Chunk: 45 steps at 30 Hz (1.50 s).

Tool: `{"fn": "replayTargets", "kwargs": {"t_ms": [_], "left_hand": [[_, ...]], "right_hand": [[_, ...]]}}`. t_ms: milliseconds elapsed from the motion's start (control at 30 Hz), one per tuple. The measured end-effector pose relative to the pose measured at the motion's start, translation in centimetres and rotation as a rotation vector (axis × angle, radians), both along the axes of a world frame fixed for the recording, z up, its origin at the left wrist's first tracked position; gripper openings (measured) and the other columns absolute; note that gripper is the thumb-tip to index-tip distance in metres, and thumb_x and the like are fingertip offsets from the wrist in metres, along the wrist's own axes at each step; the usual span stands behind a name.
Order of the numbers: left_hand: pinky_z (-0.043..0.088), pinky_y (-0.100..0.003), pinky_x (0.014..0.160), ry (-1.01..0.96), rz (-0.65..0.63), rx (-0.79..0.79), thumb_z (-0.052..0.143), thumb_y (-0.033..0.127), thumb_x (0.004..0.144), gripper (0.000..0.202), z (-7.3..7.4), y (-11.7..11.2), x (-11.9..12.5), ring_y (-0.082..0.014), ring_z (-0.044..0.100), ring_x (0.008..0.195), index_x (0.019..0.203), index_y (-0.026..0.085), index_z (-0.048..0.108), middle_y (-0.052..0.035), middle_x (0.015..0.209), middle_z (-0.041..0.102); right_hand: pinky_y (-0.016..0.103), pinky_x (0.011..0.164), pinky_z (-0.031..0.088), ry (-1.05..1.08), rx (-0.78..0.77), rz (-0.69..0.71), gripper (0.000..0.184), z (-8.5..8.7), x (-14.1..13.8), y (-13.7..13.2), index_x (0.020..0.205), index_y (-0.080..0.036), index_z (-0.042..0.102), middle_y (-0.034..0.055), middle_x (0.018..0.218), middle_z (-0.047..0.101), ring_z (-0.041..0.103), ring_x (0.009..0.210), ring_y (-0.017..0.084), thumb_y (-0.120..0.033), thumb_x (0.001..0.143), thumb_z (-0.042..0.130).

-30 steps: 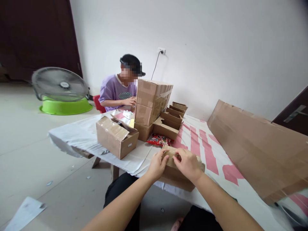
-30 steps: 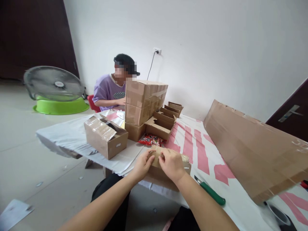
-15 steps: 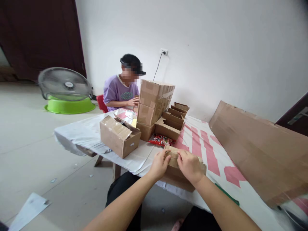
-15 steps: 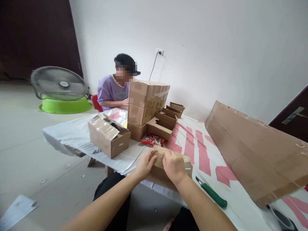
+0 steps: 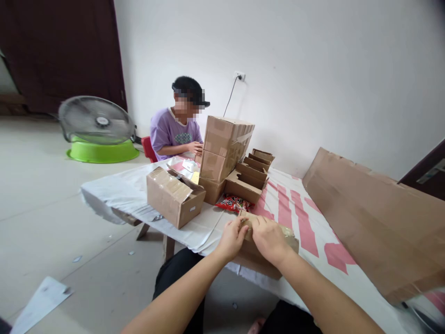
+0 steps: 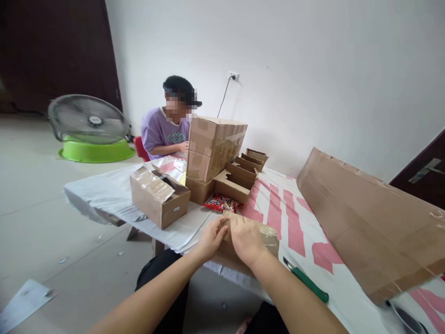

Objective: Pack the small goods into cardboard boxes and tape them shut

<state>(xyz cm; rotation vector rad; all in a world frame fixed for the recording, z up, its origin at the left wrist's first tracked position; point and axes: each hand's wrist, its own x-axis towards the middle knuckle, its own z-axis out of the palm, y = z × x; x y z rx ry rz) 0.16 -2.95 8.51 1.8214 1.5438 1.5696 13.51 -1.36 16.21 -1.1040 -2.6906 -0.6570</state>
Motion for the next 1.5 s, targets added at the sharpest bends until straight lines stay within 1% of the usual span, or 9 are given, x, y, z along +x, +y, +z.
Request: {"fn": "replayTargets", "kwargs": {"t_ms": [133, 267, 500, 633, 800, 933, 1033, 1267, 1500], "left_hand": [[0.045, -0.039, 0.087, -0.006, 0.013, -0.022, 0.045, 0.023, 0.087, 0.026, 0.0, -0.2, 0.1, -0.023, 0.062, 0.091, 0.109, 0.018, 0.058, -0.0082, 0.102, 0.068], [0.045, -0.041, 0.088, -0.025, 0.016, -0.03, 0.045, 0.023, 0.086, 0.027, 0.0, -0.1, 0.2, -0.0246, 0.06, 0.095, 0.109, 0.017, 0.058, -0.0095, 0.105, 0.068], [0.045, -0.042, 0.087, -0.062, 0.002, -0.02, 0.045, 0.023, 0.086, 0.027, -0.2, 0.1, 0.1, -0.025, 0.06, 0.096, 0.108, 0.018, 0.058, -0.0093, 0.104, 0.068], [0.045, -0.041, 0.087, -0.074, -0.008, -0.021, 0.046, 0.024, 0.085, 0.027, -0.4, 0.1, 0.1, -0.0248, 0.059, 0.096, 0.11, 0.019, 0.058, -0.0087, 0.105, 0.068], [0.046, -0.041, 0.086, -0.082, 0.003, -0.023, 0.045, 0.025, 0.086, 0.028, -0.5, 0.1, 0.1, -0.0249, 0.059, 0.095, 0.11, 0.019, 0.058, -0.0089, 0.106, 0.067], [0.046, -0.04, 0.085, -0.083, -0.005, -0.021, 0.045, 0.026, 0.086, 0.028, -0.5, 0.1, 0.1, -0.0251, 0.059, 0.096, 0.11, 0.02, 0.058, -0.0091, 0.107, 0.067], [0.046, -0.041, 0.086, -0.081, 0.002, -0.012, 0.044, 0.024, 0.087, 0.027, -0.6, 0.2, 0.2, -0.0247, 0.06, 0.095, 0.11, 0.019, 0.058, -0.0089, 0.104, 0.068], [0.046, -0.041, 0.087, -0.096, -0.005, -0.024, 0.047, 0.022, 0.084, 0.027, -0.2, 0.0, 0.1, -0.0246, 0.06, 0.096, 0.108, 0.019, 0.058, -0.0088, 0.105, 0.068], [0.043, -0.043, 0.091, -0.103, -0.023, -0.042, 0.047, 0.023, 0.085, 0.028, -0.1, -0.3, 0.0, -0.0252, 0.059, 0.098, 0.11, 0.02, 0.058, -0.0088, 0.106, 0.067]], "right_hand": [[0.029, 0.068, 0.042, 0.085, -0.036, -0.069, 0.012, 0.2, 0.7, 0.0, 0.086, -0.017, 0.059, 0.0067, 0.086, 0.064, 0.06, 0.078, 0.019, -0.013, 0.086, 0.047], [0.029, 0.07, 0.042, 0.177, -0.073, -0.025, 0.01, 0.4, 1.0, -0.6, 0.088, -0.019, 0.058, 0.0042, 0.09, 0.064, 0.059, 0.083, 0.018, -0.016, 0.086, 0.049], [0.032, 0.069, 0.041, 0.053, 0.094, 0.063, 0.011, -0.4, 0.1, -0.3, 0.087, -0.017, 0.058, 0.0067, 0.088, 0.059, 0.053, 0.081, 0.02, -0.012, 0.086, 0.048], [0.034, 0.07, 0.042, 0.077, 0.114, 0.033, 0.01, -0.6, -0.2, 0.1, 0.086, -0.017, 0.056, 0.0073, 0.086, 0.057, 0.05, 0.081, 0.022, -0.011, 0.083, 0.049], [0.031, 0.072, 0.042, 0.267, 0.068, -0.071, 0.011, -0.1, 1.3, 1.0, 0.08, -0.017, 0.055, 0.0064, 0.086, 0.057, 0.052, 0.082, 0.02, -0.008, 0.081, 0.049], [0.029, 0.075, 0.043, 0.424, -0.06, 0.036, 0.011, 0.5, 2.5, 0.6, 0.082, -0.019, 0.056, 0.0033, 0.087, 0.058, 0.054, 0.084, 0.017, -0.011, 0.084, 0.048], [0.03, 0.076, 0.042, 0.346, -0.057, 0.092, 0.011, 0.3, 2.4, -0.4, 0.083, -0.021, 0.06, 0.0026, 0.089, 0.061, 0.054, 0.087, 0.018, -0.013, 0.085, 0.053], [0.035, 0.07, 0.04, 0.087, 0.098, 0.016, 0.017, -0.4, 0.0, -0.8, 0.076, -0.018, 0.06, 0.0071, 0.08, 0.061, 0.052, 0.08, 0.022, -0.011, 0.086, 0.049], [0.032, 0.076, 0.04, 0.091, 0.001, -0.059, 0.009, 0.9, 0.1, 0.8, 0.081, -0.016, 0.058, 0.0081, 0.085, 0.061, 0.053, 0.086, 0.022, -0.01, 0.079, 0.052]]}}
